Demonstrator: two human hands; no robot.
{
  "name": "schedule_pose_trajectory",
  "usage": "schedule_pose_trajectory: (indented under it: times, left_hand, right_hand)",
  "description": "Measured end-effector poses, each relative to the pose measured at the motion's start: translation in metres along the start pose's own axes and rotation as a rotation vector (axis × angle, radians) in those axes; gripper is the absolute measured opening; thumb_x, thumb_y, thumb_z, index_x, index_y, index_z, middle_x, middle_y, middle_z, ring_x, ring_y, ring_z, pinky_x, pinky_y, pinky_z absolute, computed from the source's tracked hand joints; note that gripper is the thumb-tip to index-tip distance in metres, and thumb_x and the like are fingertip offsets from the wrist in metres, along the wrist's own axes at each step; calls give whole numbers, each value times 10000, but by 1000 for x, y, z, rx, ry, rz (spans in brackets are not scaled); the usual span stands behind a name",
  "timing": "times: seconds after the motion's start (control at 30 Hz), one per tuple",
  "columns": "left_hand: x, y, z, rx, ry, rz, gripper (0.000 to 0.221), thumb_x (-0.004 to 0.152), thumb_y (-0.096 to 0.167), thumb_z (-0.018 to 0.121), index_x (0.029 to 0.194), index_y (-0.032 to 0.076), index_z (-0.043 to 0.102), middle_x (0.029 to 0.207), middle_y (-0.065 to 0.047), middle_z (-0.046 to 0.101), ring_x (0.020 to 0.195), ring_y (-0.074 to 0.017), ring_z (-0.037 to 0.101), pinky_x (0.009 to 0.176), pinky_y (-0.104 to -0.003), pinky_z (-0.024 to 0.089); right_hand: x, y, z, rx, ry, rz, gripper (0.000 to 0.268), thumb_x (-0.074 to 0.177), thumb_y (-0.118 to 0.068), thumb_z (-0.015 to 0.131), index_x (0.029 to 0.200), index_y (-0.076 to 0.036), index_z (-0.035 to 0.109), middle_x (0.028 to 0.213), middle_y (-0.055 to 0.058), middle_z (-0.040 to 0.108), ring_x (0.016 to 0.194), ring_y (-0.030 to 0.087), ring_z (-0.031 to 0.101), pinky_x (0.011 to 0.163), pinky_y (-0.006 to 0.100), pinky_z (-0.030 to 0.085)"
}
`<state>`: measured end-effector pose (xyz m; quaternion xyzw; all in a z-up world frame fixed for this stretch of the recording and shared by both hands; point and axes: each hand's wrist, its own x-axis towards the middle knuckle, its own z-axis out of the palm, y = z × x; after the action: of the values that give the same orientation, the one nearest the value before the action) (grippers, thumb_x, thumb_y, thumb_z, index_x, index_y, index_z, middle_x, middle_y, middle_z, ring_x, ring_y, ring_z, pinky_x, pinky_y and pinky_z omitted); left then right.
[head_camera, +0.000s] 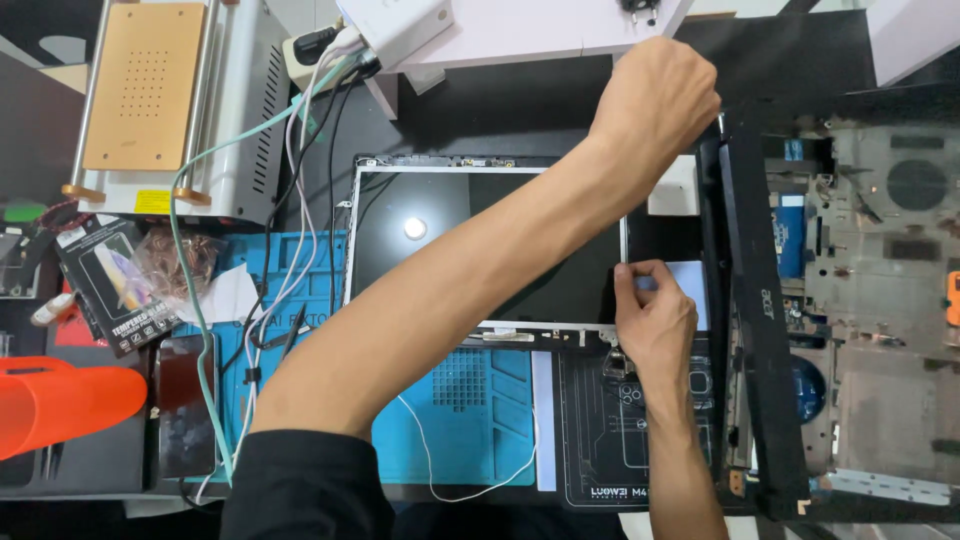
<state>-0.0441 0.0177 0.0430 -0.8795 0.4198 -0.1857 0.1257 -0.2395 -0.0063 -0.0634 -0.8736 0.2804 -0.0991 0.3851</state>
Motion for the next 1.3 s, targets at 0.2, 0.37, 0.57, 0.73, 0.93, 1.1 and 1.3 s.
schedule_pose_trajectory:
  times: [0.2, 0.37, 0.57, 0.73, 0.93, 1.1, 1.3]
  left_hand:
    - [-9, -13, -13, 2, 128, 127, 81, 738, 168, 760, 669, 205, 745, 746, -13, 669, 776, -183, 707, 605, -318, 501]
    - [-1, -14, 5, -54, 155, 89, 101, 781, 164, 759, 680, 170, 745, 785, -31, 666, 779, -197, 707, 608, -328, 524]
    - [1, -19, 23, -55, 324, 102, 154, 794, 179, 764, 648, 148, 727, 800, -38, 663, 735, -176, 708, 577, -327, 543]
    - [-1, -19, 14, -57, 59, 67, 252, 958, 105, 720, 707, 129, 725, 773, -56, 657, 765, -184, 701, 631, -346, 535]
    - [-6, -19, 17, -13, 249, 82, 137, 788, 179, 765, 664, 124, 745, 820, -59, 656, 701, -166, 703, 552, -310, 549]
    - [-13, -33, 17, -109, 446, 86, 71, 712, 170, 768, 664, 121, 750, 888, -45, 675, 794, -205, 715, 575, -318, 556]
    - [-12, -33, 22, -128, 296, 69, 127, 821, 147, 767, 696, 130, 754, 827, -61, 655, 840, -236, 714, 635, -355, 568]
  right_hand:
    - [0, -11, -3, 51, -26, 69, 269, 974, -328, 671, 933, -63, 679, 560, 144, 649, 466, 269, 632, 502, 421, 443]
    - [1, -5, -2, 36, -28, 66, 276, 976, -338, 669, 952, -64, 681, 575, 150, 660, 477, 265, 632, 516, 425, 448]
    - [1, -9, -4, 63, -40, 35, 289, 981, -336, 662, 961, -48, 678, 573, 131, 675, 480, 226, 639, 532, 391, 462]
    - [1, -13, -6, 66, -31, 32, 303, 992, -331, 658, 961, -30, 673, 565, 146, 657, 474, 234, 621, 529, 399, 453]
    - [1, -9, -3, 60, -22, 18, 289, 978, -326, 674, 955, -37, 677, 587, 136, 673, 483, 227, 624, 538, 398, 457]
    - [1, -6, -2, 39, -29, 28, 299, 974, -342, 674, 967, -42, 675, 584, 154, 669, 495, 277, 641, 547, 417, 460]
    - [1, -10, -5, 31, -47, 53, 304, 982, -354, 654, 972, -51, 679, 598, 157, 678, 501, 294, 649, 553, 431, 459]
